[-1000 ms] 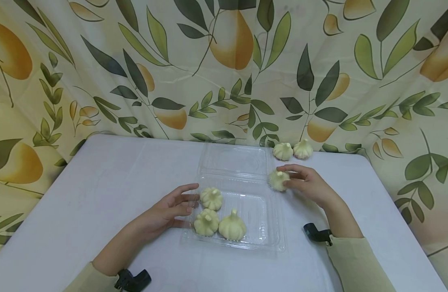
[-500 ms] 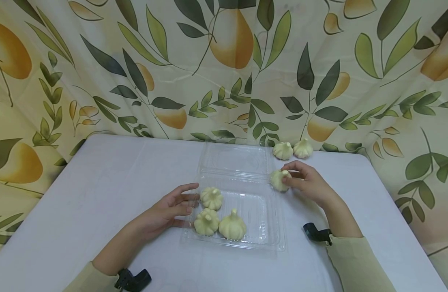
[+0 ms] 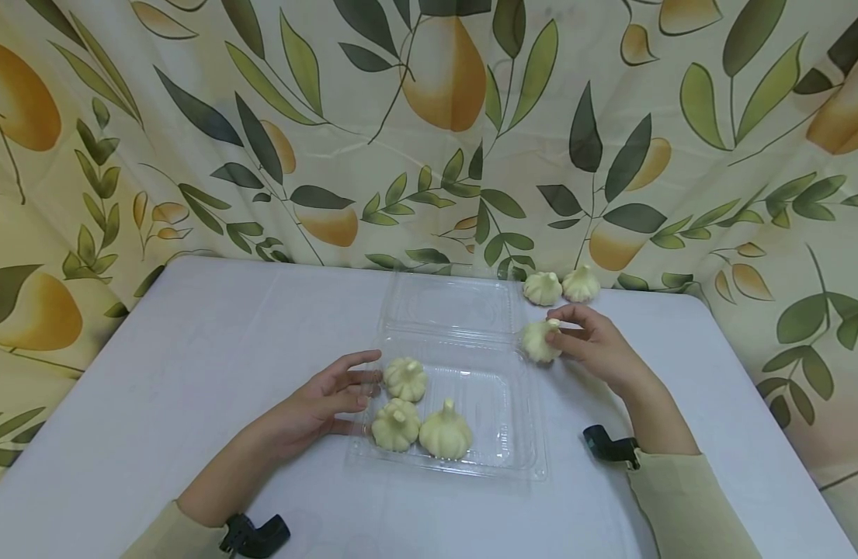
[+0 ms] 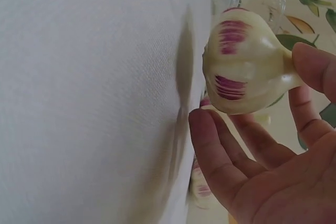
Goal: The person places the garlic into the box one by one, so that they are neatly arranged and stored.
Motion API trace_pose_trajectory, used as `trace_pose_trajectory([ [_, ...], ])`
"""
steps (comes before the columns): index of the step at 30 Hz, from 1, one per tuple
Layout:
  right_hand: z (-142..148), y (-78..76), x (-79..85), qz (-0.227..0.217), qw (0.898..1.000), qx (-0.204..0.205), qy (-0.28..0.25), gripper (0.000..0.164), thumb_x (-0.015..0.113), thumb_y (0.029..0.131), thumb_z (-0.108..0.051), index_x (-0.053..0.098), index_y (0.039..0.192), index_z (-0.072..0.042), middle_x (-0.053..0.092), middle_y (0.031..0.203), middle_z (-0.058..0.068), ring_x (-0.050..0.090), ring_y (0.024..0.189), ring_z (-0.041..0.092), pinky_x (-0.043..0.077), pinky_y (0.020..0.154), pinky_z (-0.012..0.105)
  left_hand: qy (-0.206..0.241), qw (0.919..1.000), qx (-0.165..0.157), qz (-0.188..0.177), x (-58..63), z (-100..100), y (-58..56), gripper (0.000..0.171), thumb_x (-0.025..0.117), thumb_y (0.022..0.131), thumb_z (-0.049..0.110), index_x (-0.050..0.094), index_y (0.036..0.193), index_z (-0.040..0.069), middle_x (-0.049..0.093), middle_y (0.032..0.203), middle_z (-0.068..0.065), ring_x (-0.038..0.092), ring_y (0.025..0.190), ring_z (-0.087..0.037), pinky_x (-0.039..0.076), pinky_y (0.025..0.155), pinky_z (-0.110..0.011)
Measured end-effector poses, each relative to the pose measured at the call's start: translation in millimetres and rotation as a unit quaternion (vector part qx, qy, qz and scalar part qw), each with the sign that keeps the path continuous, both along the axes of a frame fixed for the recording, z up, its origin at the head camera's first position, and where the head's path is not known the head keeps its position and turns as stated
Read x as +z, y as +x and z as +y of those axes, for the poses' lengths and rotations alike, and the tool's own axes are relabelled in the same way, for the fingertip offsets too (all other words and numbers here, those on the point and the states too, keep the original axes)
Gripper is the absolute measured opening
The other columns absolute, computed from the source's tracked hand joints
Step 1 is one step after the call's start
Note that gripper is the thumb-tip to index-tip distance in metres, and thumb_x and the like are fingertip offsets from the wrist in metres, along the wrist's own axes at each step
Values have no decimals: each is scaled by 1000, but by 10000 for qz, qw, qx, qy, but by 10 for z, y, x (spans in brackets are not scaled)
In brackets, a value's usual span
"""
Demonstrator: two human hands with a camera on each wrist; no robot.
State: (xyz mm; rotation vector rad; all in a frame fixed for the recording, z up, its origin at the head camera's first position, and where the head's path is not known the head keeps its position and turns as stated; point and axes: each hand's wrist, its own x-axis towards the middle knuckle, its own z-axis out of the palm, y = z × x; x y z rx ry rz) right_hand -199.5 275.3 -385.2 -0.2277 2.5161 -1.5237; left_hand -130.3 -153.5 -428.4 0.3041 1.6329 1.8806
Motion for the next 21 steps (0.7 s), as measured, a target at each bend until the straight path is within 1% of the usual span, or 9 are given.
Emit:
trace_pose_trajectory([
  [3, 0, 4, 14, -1, 10000, -37, -91, 35, 63, 98, -18, 50, 123, 3, 46, 135, 15, 60, 102, -1, 55, 81, 27, -3, 10000, 4, -8, -2, 1, -1, 70, 57, 98, 9, 24, 158, 21, 27, 159, -17, 29, 144, -38, 51, 97, -52],
  [8, 1, 14, 31, 70, 9998, -57, -163, 36, 60, 100, -20, 47, 123, 3, 42, 143, 20, 58, 106, -4, 53, 82, 22, -14, 10000, 8, -9, -6, 1, -4, 69, 57, 98, 9, 24, 158, 21, 27, 158, -17, 30, 143, -37, 51, 97, -52],
  [14, 3, 5, 20, 259, 9991, 44, -320, 36, 57, 102, -19, 43, 124, 5, 40, 142, 21, 58, 107, -1, 52, 84, 18, -5, 10000, -8, -19, -8, 2, -7, 69, 56, 98, 9, 24, 158, 22, 27, 158, -17, 30, 143, -38, 51, 97, -52],
  [17, 6, 0, 9, 396, 9981, 92, -471, 35, 54, 103, -17, 40, 125, 7, 39, 143, 24, 59, 105, -1, 53, 83, 19, -20, 10000, -9, -29, -7, 1, -7, 69, 56, 99, 9, 24, 158, 22, 26, 159, -16, 30, 143, -38, 51, 97, -52],
  [21, 5, -8, 10, 507, 9964, 26, -675, 31, 53, 103, -13, 40, 123, 6, 39, 144, 25, 62, 103, -1, 55, 81, 20, -42, 10000, -7, -18, -2, -1, -8, 68, 56, 99, 9, 24, 158, 22, 27, 159, -16, 30, 143, -38, 51, 97, -51],
])
